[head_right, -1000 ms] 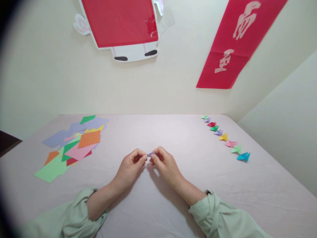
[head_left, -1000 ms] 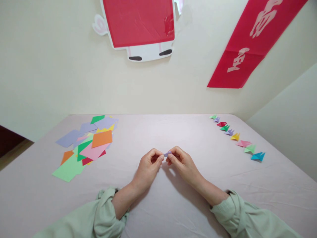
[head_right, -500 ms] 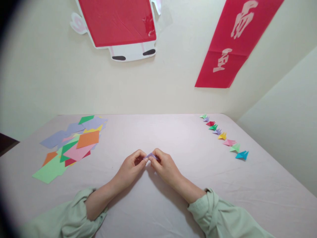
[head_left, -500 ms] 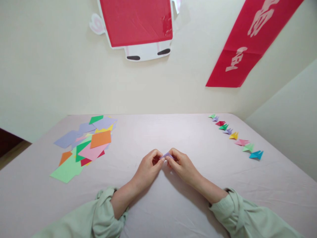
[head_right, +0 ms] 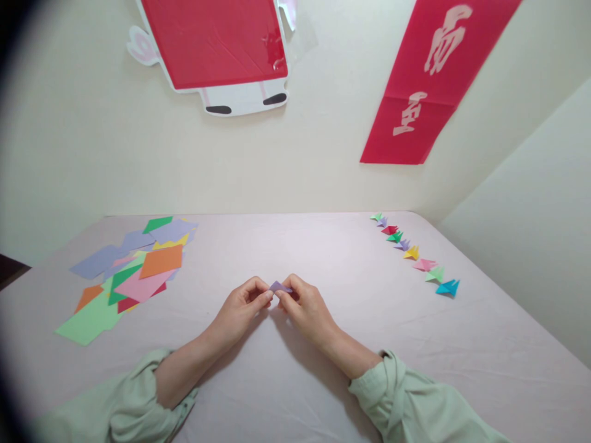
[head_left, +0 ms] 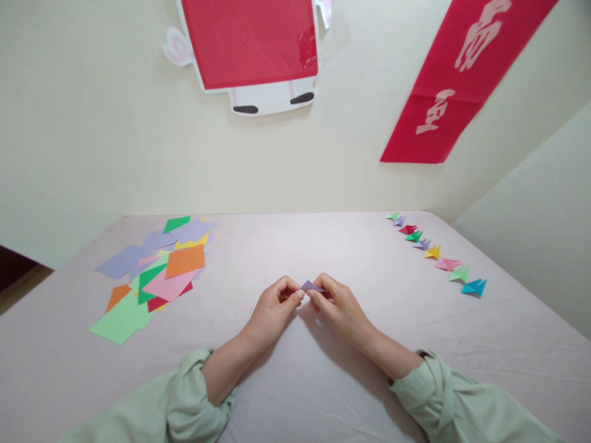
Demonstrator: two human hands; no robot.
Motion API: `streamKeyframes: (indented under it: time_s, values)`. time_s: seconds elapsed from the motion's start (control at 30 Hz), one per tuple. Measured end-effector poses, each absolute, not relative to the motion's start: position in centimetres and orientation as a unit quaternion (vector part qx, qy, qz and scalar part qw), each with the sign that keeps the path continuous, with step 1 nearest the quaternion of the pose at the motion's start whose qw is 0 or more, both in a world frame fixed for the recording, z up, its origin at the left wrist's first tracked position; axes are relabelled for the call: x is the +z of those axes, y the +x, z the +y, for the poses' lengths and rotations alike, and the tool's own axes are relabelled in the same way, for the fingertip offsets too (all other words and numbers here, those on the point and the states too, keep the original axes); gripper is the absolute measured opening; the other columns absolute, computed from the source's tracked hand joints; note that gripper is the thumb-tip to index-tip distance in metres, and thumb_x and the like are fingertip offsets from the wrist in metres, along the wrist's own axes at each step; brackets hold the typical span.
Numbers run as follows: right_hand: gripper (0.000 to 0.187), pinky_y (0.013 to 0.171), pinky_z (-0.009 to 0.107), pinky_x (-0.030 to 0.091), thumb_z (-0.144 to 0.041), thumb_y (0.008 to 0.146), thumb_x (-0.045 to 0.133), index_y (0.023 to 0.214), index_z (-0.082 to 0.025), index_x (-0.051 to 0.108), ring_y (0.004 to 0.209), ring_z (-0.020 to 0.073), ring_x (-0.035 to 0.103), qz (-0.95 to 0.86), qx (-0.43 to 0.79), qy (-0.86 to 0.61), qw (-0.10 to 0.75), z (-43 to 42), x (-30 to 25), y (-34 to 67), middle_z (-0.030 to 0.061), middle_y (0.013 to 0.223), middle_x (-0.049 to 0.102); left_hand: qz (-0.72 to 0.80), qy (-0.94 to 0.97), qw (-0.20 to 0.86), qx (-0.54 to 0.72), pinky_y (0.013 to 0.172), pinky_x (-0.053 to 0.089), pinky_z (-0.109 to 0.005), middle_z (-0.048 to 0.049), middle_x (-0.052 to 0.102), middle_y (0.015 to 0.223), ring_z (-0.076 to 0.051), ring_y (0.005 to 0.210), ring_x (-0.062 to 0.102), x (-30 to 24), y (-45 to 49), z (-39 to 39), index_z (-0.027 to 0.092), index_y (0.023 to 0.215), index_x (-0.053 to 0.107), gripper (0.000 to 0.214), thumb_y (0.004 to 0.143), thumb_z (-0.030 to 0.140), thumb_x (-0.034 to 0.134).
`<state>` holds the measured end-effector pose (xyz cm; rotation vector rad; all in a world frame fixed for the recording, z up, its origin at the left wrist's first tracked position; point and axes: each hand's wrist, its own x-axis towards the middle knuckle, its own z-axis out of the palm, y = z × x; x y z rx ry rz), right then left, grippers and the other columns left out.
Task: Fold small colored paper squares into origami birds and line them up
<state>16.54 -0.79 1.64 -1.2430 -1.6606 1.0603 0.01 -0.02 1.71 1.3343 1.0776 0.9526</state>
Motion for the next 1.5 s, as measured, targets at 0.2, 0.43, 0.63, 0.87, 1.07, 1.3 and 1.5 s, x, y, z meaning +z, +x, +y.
streamKeyframes:
  time_s: [0.2,0.43,0.63,0.87,1.07,1.3,1.5]
  values:
    - [0.021,0.061,0.026,0.042,-0.033,0.09,0.053,0.074,-0.019,0.054,0.061,0.0129,0.054,-0.635,0.438,-0.479,0.419,-0.1,1.6,17.2,-0.0024,0.065,0.057,0.475,0.545,0.556,0.41,0.06,0.035,-0.022,0.0035,0.052,0.066,-0.012,0.064,0.046,1.7,-0.1,0.1,0.017,0.07,0.054,0.021,0.079,0.034,0.062]
    - [0.028,0.062,0.026,0.044,-0.039,0.094,0.048,0.074,-0.02,0.053,0.06,0.0128,0.055,-0.616,0.473,-0.465,0.426,0.0,1.4,17.3,-0.0019,0.066,0.059,0.481,0.544,0.553,0.41,0.061,0.036,-0.022,0.0031,0.053,0.067,-0.012,0.065,0.048,1.4,0.0,0.1,0.017,0.073,0.055,0.02,0.08,0.034,0.061]
    - [0.026,0.062,0.026,0.044,-0.037,0.094,0.048,0.075,-0.02,0.052,0.062,0.0134,0.056,-0.611,0.463,-0.476,0.431,-0.3,1.5,17.0,-0.0017,0.066,0.058,0.489,0.551,0.548,0.396,0.061,0.038,-0.023,0.0021,0.055,0.067,-0.012,0.064,0.05,1.3,0.0,0.2,0.017,0.073,0.055,0.02,0.081,0.036,0.059]
    - [0.015,0.06,0.025,0.04,-0.026,0.092,0.048,0.078,-0.021,0.053,0.063,0.0136,0.053,-0.684,0.382,-0.495,0.376,-1.0,1.3,16.6,-0.0023,0.068,0.058,0.471,0.595,0.525,0.385,0.064,0.039,-0.024,0.0025,0.053,0.071,-0.013,0.069,0.048,0.9,0.3,-0.1,0.018,0.074,0.053,0.014,0.081,0.029,0.057]
    - [0.008,0.062,0.025,0.04,-0.022,0.088,0.052,0.081,-0.022,0.054,0.066,0.0145,0.054,-0.706,0.345,-0.505,0.356,-1.1,1.0,16.5,-0.0011,0.073,0.061,0.482,0.63,0.478,0.377,0.061,0.035,-0.024,0.0036,0.048,0.068,-0.013,0.066,0.044,0.8,0.3,-0.3,0.019,0.071,0.05,0.012,0.081,0.025,0.054]
    - [0.012,0.058,0.025,0.037,-0.022,0.087,0.051,0.075,-0.022,0.051,0.06,0.0133,0.05,-0.689,0.367,-0.51,0.362,-1.1,1.5,16.5,-0.0038,0.065,0.055,0.497,0.645,0.442,0.376,0.06,0.034,-0.024,0.0039,0.048,0.066,-0.013,0.063,0.044,0.8,0.4,-0.4,0.019,0.069,0.048,0.013,0.081,0.023,0.053]
    - [0.012,0.057,0.025,0.037,-0.025,0.085,0.051,0.073,-0.021,0.05,0.061,0.0133,0.049,-0.663,0.398,-0.506,0.383,-0.5,2.1,16.9,-0.004,0.065,0.051,0.505,0.615,0.46,0.395,0.062,0.037,-0.024,0.0033,0.054,0.067,-0.013,0.064,0.049,0.6,0.0,0.0,0.019,0.07,0.052,0.009,0.079,0.022,0.052]
